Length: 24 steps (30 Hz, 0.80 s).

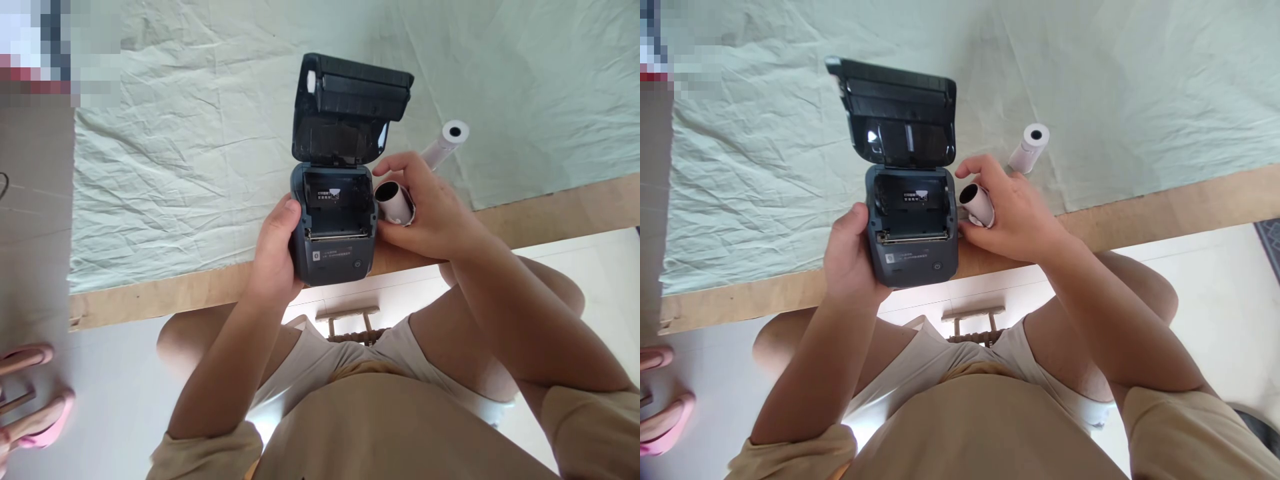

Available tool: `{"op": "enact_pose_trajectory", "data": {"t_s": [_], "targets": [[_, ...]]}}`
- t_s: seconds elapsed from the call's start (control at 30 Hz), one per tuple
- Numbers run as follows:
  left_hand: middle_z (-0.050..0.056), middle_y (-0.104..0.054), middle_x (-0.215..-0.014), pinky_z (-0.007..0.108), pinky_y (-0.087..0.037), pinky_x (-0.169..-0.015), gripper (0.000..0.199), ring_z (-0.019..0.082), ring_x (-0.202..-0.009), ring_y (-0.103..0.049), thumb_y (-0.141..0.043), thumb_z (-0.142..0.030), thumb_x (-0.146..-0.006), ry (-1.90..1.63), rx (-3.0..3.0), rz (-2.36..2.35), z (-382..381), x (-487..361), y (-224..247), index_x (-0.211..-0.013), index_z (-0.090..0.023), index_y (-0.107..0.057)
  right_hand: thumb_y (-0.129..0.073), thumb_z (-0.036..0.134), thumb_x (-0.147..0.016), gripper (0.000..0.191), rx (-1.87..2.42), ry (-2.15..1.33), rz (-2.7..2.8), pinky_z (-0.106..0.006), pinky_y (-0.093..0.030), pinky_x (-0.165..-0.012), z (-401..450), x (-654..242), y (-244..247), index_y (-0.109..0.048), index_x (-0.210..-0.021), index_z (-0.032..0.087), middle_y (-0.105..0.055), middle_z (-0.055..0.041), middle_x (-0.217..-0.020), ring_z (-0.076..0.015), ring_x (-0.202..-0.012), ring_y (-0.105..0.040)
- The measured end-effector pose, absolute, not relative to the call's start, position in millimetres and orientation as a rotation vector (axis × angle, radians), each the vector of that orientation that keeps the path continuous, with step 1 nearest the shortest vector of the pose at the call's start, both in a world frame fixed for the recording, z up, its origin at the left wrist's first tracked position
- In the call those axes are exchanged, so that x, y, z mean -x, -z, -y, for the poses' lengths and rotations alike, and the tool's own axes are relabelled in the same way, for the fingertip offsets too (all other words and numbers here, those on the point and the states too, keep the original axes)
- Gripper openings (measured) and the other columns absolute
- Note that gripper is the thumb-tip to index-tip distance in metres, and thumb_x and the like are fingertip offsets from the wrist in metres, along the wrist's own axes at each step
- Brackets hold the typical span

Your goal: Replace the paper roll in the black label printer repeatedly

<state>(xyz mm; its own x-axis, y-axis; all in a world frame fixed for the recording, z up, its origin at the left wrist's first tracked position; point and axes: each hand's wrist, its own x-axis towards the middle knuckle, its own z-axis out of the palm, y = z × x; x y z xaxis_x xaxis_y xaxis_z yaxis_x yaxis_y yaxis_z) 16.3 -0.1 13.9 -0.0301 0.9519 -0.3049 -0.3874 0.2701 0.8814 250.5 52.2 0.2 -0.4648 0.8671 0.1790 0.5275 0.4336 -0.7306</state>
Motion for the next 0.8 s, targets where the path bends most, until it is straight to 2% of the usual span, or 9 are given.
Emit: {"op": "enact_pose_trajectory", "data": {"t_s": [0.17, 0.27, 0.4, 0.57, 0.7, 0.8], "targets": [[0.008, -0.081, -0.089, 0.043, -0.073, -0.086, 0.043, 0.035, -0.111, -0.086, -0.077, -0.065, -0.097, -1.206, -0.693, -1.105, -1.2, -17.0, -14.0, -0.089, -0.024, -0.070, -0.084, 0.032, -0.085, 0.048, 1.193, -0.798, 2.012, -0.040, -0.054, -0.068, -49.5, -249.2, -0.4, -0.057, -0.124, 0.033, -0.073, 0.0035, -0.089, -0.0227, -0.073, -0.069], [0.006, -0.080, -0.086, 0.042, -0.073, -0.087, 0.040, 0.034, -0.108, -0.086, -0.076, -0.061, -0.099, -1.230, -0.688, -1.076, -1.7, -17.5, -12.9, -0.085, -0.025, -0.069, -0.087, 0.045, -0.090, 0.045, 1.234, -0.689, 1.928, -0.040, -0.055, -0.068, -46.5, -250.2, 1.2, -0.056, -0.120, 0.032, -0.070, 0.0045, -0.083, -0.0217, -0.070, -0.066], [0.006, -0.080, -0.083, 0.043, -0.073, -0.087, 0.036, 0.034, -0.106, -0.086, -0.078, -0.058, -0.096, -1.250, -0.679, -1.033, -1.8, -17.2, -11.3, -0.085, -0.025, -0.072, -0.086, 0.065, -0.093, 0.049, 1.297, -0.643, 1.868, -0.050, -0.063, -0.080, -44.4, -251.6, 2.9, -0.058, -0.117, 0.033, -0.071, 0.0012, -0.086, -0.0280, -0.082, -0.072], [0.007, -0.079, -0.085, 0.045, -0.073, -0.090, 0.036, 0.036, -0.114, -0.085, -0.079, -0.059, -0.095, -1.226, -0.685, -1.072, -1.7, -16.6, -12.6, -0.086, -0.026, -0.069, -0.082, 0.072, -0.097, 0.047, 1.340, -0.647, 1.817, -0.059, -0.067, -0.092, -45.1, -251.6, -0.3, -0.063, -0.110, 0.031, -0.075, -0.0046, -0.095, -0.0337, -0.094, -0.077], [0.008, -0.080, -0.088, 0.046, -0.073, -0.092, 0.040, 0.037, -0.116, -0.085, -0.079, -0.064, -0.093, -1.211, -0.678, -1.056, -2.0, -17.6, -13.6, -0.086, -0.026, -0.067, -0.082, 0.077, -0.094, 0.054, 1.308, -0.735, 1.872, -0.051, -0.065, -0.078, -47.6, -253.8, 3.0, -0.061, -0.115, 0.031, -0.068, 0.0000, -0.080, -0.0275, -0.077, -0.071], [0.007, -0.080, -0.087, 0.046, -0.073, -0.092, 0.040, 0.036, -0.113, -0.086, -0.080, -0.062, -0.093, -1.227, -0.687, -1.040, -1.9, -17.8, -13.1, -0.086, -0.025, -0.066, -0.067, 0.073, -0.103, 0.047, 1.239, -0.854, 1.838, -0.045, -0.060, -0.069, -49.1, -255.7, 9.1, -0.057, -0.126, 0.033, -0.065, 0.0018, -0.079, -0.0233, -0.069, -0.063]]}}
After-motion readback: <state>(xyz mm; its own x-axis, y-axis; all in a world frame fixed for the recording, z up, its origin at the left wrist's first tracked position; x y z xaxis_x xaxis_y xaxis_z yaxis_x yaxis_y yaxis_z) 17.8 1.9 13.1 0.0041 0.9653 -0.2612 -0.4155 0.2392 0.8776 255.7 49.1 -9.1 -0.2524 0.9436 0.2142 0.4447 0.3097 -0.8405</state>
